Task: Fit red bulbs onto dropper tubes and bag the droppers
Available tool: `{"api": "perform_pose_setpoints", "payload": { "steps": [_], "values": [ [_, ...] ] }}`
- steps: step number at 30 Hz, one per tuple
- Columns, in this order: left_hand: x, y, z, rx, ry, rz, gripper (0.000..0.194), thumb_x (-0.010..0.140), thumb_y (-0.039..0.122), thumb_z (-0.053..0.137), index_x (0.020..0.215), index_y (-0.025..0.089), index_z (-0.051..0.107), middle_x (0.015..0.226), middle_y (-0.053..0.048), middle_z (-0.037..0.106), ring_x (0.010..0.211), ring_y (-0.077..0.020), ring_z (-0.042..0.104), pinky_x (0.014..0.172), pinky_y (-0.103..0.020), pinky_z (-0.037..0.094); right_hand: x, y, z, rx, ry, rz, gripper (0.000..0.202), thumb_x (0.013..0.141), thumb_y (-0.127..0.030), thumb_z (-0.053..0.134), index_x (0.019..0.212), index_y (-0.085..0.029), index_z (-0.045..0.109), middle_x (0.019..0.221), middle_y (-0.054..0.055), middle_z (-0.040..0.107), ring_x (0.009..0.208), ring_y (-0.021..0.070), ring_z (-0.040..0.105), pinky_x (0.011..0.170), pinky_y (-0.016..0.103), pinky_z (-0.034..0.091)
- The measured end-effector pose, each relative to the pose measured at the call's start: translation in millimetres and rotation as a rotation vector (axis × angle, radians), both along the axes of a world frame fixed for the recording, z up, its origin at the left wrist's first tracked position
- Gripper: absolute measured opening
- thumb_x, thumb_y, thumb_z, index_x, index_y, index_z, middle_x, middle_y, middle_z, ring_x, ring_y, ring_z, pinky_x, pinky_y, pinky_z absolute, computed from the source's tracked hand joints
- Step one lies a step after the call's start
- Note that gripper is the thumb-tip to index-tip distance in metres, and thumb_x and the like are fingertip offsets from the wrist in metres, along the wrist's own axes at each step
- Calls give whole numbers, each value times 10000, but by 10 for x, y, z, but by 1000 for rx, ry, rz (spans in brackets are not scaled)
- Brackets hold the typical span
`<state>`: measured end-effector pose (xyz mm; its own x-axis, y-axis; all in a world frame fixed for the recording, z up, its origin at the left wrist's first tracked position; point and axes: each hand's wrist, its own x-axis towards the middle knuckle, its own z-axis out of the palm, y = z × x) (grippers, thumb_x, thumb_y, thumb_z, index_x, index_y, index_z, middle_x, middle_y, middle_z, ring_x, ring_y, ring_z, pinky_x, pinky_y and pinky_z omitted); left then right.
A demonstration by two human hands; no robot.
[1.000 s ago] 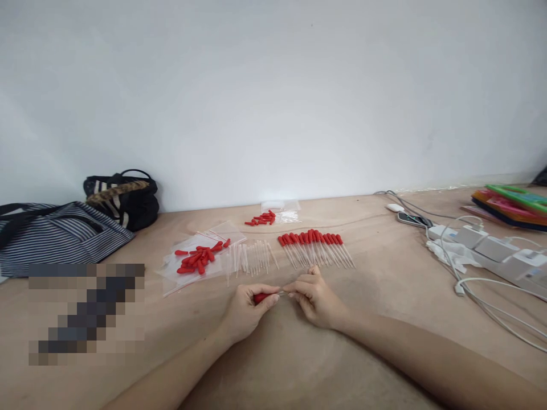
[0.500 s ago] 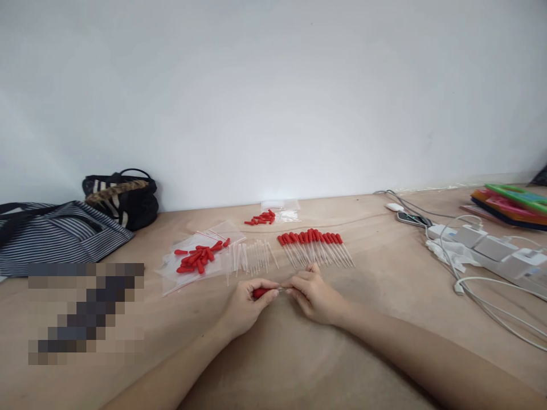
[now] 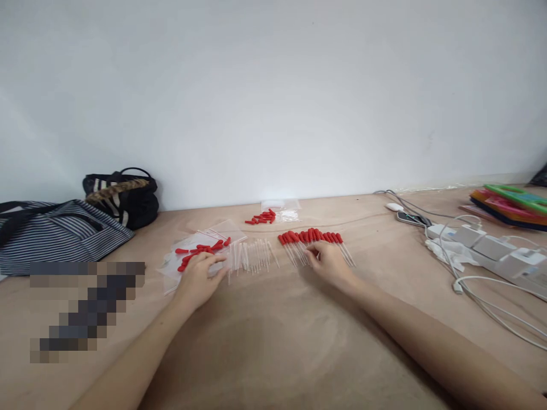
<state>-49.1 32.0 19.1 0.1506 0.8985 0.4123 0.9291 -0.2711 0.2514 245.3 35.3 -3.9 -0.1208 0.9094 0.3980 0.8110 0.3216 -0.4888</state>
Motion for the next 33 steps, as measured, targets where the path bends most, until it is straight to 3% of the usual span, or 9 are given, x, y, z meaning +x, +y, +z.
{"api": "perform_pose_setpoints", "payload": {
  "steps": [3,6,14,18,21,24,30,33],
  "values": [
    [-277,96,34,-77,97,116,288,725,339,478,854,154,657,836,-103,628,820,-260,569,721,-347,434,-15,184,64,-122,-40,-155,188,756,-153,467,891,-142,596,797,55,644,742,150,581,644,215,379],
    [-466,151,46,-130,112,214,299,715,358,487,865,156,650,886,-122,637,808,-274,584,682,-345,435,-94,293,77,-158,-67,-206,232,740,-146,469,940,-135,585,823,84,649,796,180,591,654,232,384],
    [-557,126,145,-209,52,314,270,606,389,601,777,180,609,829,-78,652,788,-264,598,621,-282,409,-157,296,102,-303,-251,-373,273,770,-301,460,987,-172,562,905,111,635,869,255,587,654,301,398],
    [-584,143,134,-231,3,238,197,600,342,582,724,190,606,761,-44,639,724,-235,585,607,-276,403,-196,247,133,-236,-279,-341,275,796,-321,421,1001,-194,555,921,92,633,874,239,584,664,300,397],
    [-586,169,101,-216,-28,194,149,631,303,529,701,197,607,748,-39,633,694,-215,572,619,-277,404,-345,194,154,-184,-289,-233,244,813,-301,392,947,-213,575,970,67,624,892,205,578,680,281,396],
    [-539,171,69,-190,-53,219,175,658,319,498,712,186,598,763,-60,630,676,-210,566,610,-281,407,-568,163,176,-220,-297,-150,234,804,-283,402,916,-208,593,997,66,618,913,200,575,693,278,404],
    [-349,120,13,-217,-31,330,324,626,507,540,690,190,518,751,-65,622,727,-225,587,586,-275,404,-929,281,216,-347,-291,-147,245,743,-252,510,931,-131,610,963,155,625,884,227,599,694,289,433],
    [-316,119,-22,-229,-7,365,284,642,475,539,679,200,476,734,-48,631,732,-223,602,586,-273,405,-1010,363,235,-417,-285,-145,295,710,-211,551,986,-118,598,964,177,624,896,223,601,699,282,443]
  ]
}}
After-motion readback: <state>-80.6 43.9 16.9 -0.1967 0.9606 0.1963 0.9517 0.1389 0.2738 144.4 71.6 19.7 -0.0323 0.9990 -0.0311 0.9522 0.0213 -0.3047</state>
